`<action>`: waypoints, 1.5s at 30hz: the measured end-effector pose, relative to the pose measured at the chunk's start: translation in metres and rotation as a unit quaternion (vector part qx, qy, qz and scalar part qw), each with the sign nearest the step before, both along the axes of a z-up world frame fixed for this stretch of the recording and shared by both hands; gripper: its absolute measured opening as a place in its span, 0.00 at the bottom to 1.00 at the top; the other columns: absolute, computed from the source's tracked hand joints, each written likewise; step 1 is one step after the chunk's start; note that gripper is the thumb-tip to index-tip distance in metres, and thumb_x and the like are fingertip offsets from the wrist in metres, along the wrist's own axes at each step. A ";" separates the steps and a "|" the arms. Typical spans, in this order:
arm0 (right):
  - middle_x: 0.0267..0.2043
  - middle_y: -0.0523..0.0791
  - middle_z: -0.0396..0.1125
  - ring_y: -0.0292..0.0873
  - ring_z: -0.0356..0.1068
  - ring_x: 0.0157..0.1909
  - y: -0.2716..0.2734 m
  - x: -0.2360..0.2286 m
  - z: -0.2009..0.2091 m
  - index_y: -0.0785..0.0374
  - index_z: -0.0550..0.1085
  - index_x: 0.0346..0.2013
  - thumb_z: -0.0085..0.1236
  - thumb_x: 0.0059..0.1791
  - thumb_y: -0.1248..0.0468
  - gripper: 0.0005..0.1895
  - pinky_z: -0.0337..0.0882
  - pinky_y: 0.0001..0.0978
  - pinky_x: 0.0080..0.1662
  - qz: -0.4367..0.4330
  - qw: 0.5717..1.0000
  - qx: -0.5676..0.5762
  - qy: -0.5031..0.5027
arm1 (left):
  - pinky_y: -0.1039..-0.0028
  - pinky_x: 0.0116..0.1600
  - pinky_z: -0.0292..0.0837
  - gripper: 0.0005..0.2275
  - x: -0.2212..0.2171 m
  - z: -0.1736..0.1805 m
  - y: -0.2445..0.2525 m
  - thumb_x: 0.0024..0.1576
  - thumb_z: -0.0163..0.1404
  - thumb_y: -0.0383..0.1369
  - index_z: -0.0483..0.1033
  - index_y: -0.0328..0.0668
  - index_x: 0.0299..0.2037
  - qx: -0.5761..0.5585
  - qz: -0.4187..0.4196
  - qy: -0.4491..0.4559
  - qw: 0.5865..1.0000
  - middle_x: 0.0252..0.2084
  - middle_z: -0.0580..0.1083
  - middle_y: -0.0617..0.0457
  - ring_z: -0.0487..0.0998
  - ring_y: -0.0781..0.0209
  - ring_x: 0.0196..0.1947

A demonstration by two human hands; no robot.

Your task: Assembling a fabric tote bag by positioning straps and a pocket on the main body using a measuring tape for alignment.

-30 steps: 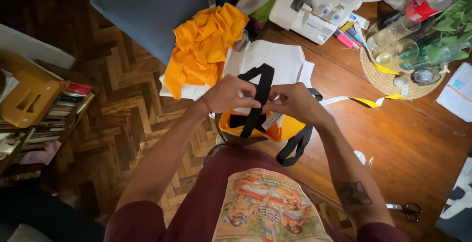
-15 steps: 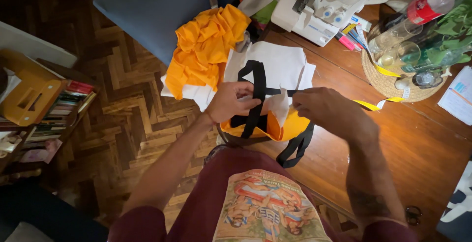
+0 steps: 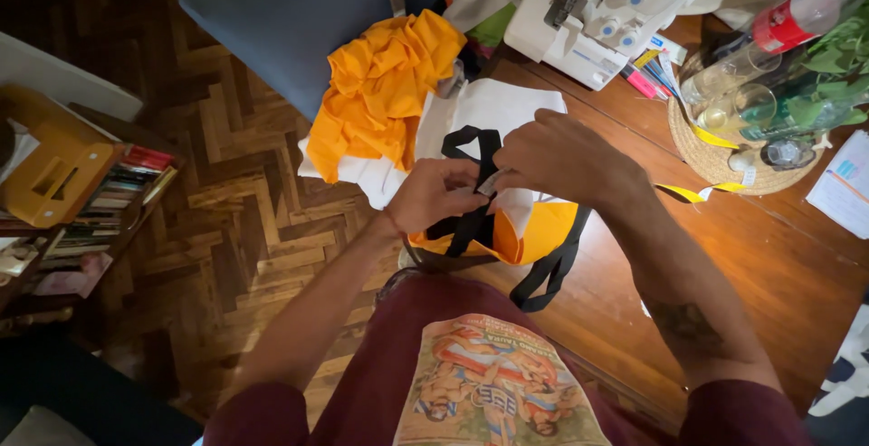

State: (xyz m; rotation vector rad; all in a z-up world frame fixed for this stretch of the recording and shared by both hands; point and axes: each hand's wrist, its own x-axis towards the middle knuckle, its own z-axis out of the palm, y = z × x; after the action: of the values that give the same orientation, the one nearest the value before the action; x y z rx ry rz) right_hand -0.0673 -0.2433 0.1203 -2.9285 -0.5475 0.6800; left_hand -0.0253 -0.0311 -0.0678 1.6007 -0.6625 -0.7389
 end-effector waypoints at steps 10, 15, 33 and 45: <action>0.28 0.40 0.69 0.44 0.68 0.32 0.011 0.014 -0.010 0.51 0.73 0.28 0.61 0.55 0.44 0.19 0.70 0.38 0.43 0.067 0.996 -0.047 -0.036 | 0.68 0.53 0.79 0.18 -0.007 0.067 0.002 0.48 0.72 0.39 0.83 0.46 0.45 0.026 0.010 -0.039 0.999 0.36 0.84 0.56 0.84 0.61 0.40; 0.63 0.45 0.64 0.68 0.76 0.50 0.023 0.019 0.045 0.55 0.71 0.56 0.73 0.47 0.55 0.26 0.74 0.66 0.57 0.061 0.997 0.043 0.014 | 0.66 0.50 0.80 0.09 -0.004 0.039 0.003 0.58 0.66 0.37 0.83 0.47 0.42 0.016 0.002 -0.113 0.993 0.34 0.84 0.52 0.87 0.55 0.41; 0.22 0.49 0.78 0.41 0.76 0.24 -0.079 0.049 0.023 0.58 0.87 0.39 0.73 0.46 0.51 0.16 0.79 0.36 0.34 -0.021 0.940 0.222 0.260 | 0.71 0.48 0.80 0.09 0.000 0.088 0.037 0.58 0.67 0.38 0.84 0.47 0.42 -0.018 -0.127 -0.128 0.983 0.35 0.85 0.55 0.83 0.69 0.38; 0.20 0.46 0.73 0.39 0.68 0.20 -0.159 0.006 0.053 0.67 0.88 0.32 0.68 0.50 0.59 0.13 0.70 0.33 0.25 -0.166 0.924 0.211 0.273 | 0.79 0.40 0.75 0.07 0.024 0.080 0.053 0.59 0.64 0.35 0.86 0.46 0.45 -0.005 -0.224 -0.171 0.960 0.40 0.86 0.61 0.84 0.72 0.34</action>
State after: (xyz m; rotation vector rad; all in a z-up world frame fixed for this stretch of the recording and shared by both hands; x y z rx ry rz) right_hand -0.0611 -0.4025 0.1735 -2.2111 -0.1102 1.1040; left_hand -0.0009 0.0219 0.0125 1.6006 -1.3086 -0.7844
